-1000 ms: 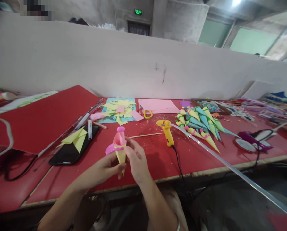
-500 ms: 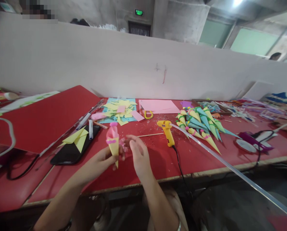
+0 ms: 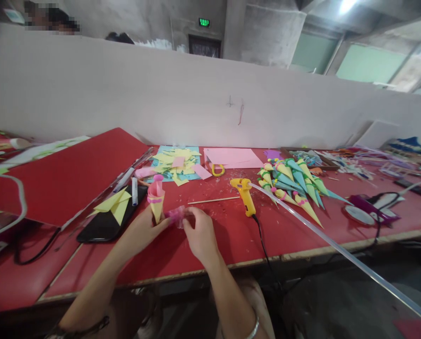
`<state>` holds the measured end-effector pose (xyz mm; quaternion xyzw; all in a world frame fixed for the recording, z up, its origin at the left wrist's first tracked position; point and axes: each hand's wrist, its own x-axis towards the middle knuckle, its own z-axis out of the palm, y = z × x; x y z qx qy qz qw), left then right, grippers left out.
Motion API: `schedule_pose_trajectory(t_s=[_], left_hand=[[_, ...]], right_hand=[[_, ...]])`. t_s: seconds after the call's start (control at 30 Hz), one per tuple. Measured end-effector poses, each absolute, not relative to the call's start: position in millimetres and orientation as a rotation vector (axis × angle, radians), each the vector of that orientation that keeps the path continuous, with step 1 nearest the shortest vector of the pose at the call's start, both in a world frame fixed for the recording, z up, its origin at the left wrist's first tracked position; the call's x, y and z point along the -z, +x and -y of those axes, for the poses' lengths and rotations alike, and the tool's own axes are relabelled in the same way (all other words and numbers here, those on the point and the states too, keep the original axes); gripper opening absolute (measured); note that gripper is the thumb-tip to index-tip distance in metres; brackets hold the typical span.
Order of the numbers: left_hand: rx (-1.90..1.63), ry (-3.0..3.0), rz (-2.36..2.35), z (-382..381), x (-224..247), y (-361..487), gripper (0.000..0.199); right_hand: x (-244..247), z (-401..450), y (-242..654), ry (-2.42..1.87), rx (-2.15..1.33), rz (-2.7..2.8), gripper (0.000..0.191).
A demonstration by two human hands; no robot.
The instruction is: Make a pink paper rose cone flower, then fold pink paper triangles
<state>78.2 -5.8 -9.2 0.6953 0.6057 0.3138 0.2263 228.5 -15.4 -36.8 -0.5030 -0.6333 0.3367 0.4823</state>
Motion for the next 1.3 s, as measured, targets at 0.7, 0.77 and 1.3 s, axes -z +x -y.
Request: schedule_pose_trajectory(t_s=[0.7, 0.77, 1.3], left_hand=[[-0.644, 1.975, -1.455, 8, 7, 71, 0.023], [-0.637, 1.978, -1.461, 9, 6, 72, 0.022], [-0.636, 1.994, -1.503, 10, 7, 76, 0.017]], right_hand=[[30, 16, 228, -1.265, -0.835, 1.638, 0.023], [29, 17, 228, -1.308, -0.794, 1.677, 0.022], [27, 20, 242, -1.388, -0.541, 1.798, 0.013]])
